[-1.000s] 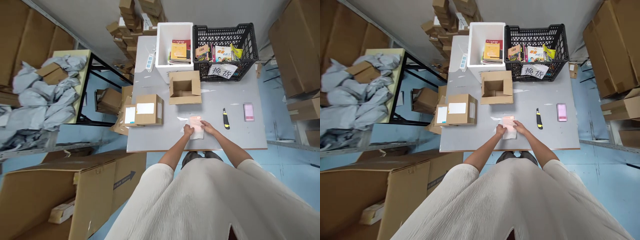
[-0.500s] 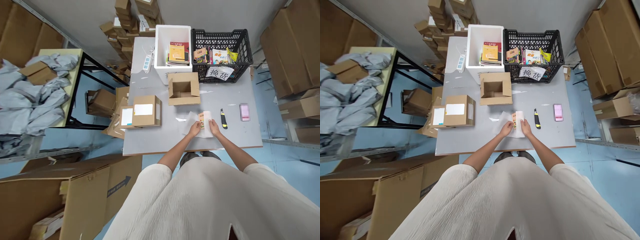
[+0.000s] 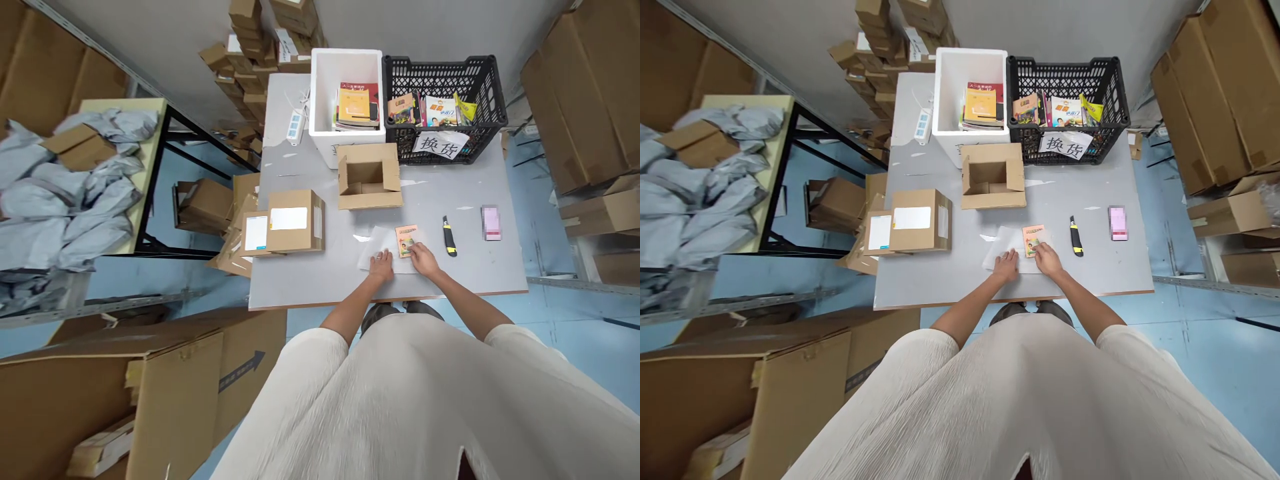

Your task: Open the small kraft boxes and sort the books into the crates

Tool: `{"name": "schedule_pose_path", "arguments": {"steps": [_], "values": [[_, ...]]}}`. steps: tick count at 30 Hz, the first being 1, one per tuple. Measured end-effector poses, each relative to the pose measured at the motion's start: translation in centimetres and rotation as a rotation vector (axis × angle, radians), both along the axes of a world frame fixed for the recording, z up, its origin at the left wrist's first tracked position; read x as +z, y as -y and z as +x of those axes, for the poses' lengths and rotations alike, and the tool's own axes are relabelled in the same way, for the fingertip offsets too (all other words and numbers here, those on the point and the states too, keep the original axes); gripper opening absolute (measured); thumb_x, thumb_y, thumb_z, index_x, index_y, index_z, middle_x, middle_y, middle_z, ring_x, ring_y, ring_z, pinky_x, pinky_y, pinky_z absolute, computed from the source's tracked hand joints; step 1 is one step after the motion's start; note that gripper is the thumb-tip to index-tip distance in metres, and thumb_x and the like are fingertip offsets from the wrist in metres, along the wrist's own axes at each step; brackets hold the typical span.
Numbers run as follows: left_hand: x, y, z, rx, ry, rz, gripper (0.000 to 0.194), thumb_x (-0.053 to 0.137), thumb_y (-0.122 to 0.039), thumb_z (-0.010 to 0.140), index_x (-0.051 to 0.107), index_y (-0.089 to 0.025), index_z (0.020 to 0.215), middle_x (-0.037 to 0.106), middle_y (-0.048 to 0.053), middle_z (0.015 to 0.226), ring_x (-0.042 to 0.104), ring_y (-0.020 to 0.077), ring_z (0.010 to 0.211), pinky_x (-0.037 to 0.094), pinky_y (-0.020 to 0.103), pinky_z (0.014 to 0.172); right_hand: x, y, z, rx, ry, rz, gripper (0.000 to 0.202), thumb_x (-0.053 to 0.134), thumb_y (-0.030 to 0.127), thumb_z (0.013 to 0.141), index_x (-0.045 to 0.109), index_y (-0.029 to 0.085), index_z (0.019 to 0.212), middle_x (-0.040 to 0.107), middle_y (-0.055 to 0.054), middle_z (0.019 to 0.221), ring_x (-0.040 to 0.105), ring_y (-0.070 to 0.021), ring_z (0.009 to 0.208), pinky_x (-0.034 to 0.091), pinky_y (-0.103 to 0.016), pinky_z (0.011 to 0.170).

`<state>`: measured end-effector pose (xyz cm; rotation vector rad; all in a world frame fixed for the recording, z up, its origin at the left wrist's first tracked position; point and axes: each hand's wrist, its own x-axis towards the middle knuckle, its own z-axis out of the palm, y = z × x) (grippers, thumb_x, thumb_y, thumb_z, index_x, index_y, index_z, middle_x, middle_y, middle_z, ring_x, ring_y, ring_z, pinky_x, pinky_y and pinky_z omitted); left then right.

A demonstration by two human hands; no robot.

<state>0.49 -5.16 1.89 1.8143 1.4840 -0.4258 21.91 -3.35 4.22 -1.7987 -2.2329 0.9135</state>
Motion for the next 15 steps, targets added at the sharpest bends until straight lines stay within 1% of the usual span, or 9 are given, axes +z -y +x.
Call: {"name": "schedule_pose_path", "arguments": {"steps": [2, 5, 7, 9, 12, 15], "values": [[0.2, 0.3, -0.6, 0.025, -0.015, -0.002, 0.085, 0.051, -0.027, 0.098, 0.021, -0.023, 0.178, 0.014, 0.013, 0.188, 0.019, 0.0363, 0.172, 0.019, 0.063, 0.137, 0.0, -0.2, -0.2, 0.023, 0.073, -0.109, 0.044, 0.043, 0.024, 0.107, 0.072, 0.021, 0.140, 0.067, -0.015, 0.143, 0.060, -0.0312, 0.130, 0.047, -0.043, 0.114], [0.6, 0.8, -1.6, 0.066, -0.032, 0.007, 0.085, 0.051, -0.026, 0.098, 0.022, -0.021, 0.177, 0.017, 0.016, 0.187, 0.023, 0.0380, 0.171, 0.021, 0.063, 0.135, -0.1, -0.6, -0.1, -0.064, 0.210, -0.248, 0.047, 0.045, 0.028, 0.108, 0.066, 0.020, 0.149, 0.060, -0.017, 0.156, 0.058, -0.0342, 0.135, 0.048, -0.045, 0.112], [0.9, 1.1, -2.1, 0.096, -0.022, 0.035, 0.080, 0.050, -0.027, 0.100, 0.026, -0.019, 0.176, 0.022, 0.017, 0.186, 0.027, 0.0379, 0.169, 0.024, 0.061, 0.134, -0.3, -1.0, -0.1, -0.117, 0.258, -0.306, 0.048, 0.046, 0.032, 0.109, 0.064, 0.020, 0.151, 0.058, -0.018, 0.158, 0.057, -0.0352, 0.137, 0.047, -0.045, 0.113], [1.2, 1.3, -2.4, 0.132, -0.004, 0.062, 0.073, 0.047, -0.029, 0.102, 0.031, -0.019, 0.173, 0.028, 0.018, 0.183, 0.032, 0.0364, 0.166, 0.028, 0.057, 0.132, -0.6, -1.4, -0.5, -0.177, 0.273, -0.337, 0.045, 0.049, 0.036, 0.108, 0.066, 0.020, 0.147, 0.058, -0.018, 0.155, 0.056, -0.0354, 0.138, 0.045, -0.045, 0.114], [1.3, 1.3, -2.4, 0.198, 0.023, 0.085, 0.067, 0.047, -0.030, 0.104, 0.037, -0.019, 0.169, 0.036, 0.017, 0.180, 0.037, 0.0343, 0.163, 0.031, 0.052, 0.131, -1.5, -2.0, -1.7, -0.347, 0.264, -0.361, 0.042, 0.055, 0.044, 0.105, 0.068, 0.022, 0.139, 0.058, -0.018, 0.149, 0.055, -0.0363, 0.136, 0.045, -0.048, 0.114], [1.3, 1.4, -2.1, 0.259, 0.055, 0.107, 0.068, 0.055, -0.032, 0.101, 0.039, -0.022, 0.167, 0.040, 0.016, 0.178, 0.039, 0.0346, 0.162, 0.033, 0.051, 0.130, -2.9, -2.2, -3.3, -0.525, 0.206, -0.326, 0.047, 0.068, 0.054, 0.095, 0.068, 0.023, 0.131, 0.057, -0.019, 0.146, 0.052, -0.0399, 0.136, 0.045, -0.056, 0.113]]}}
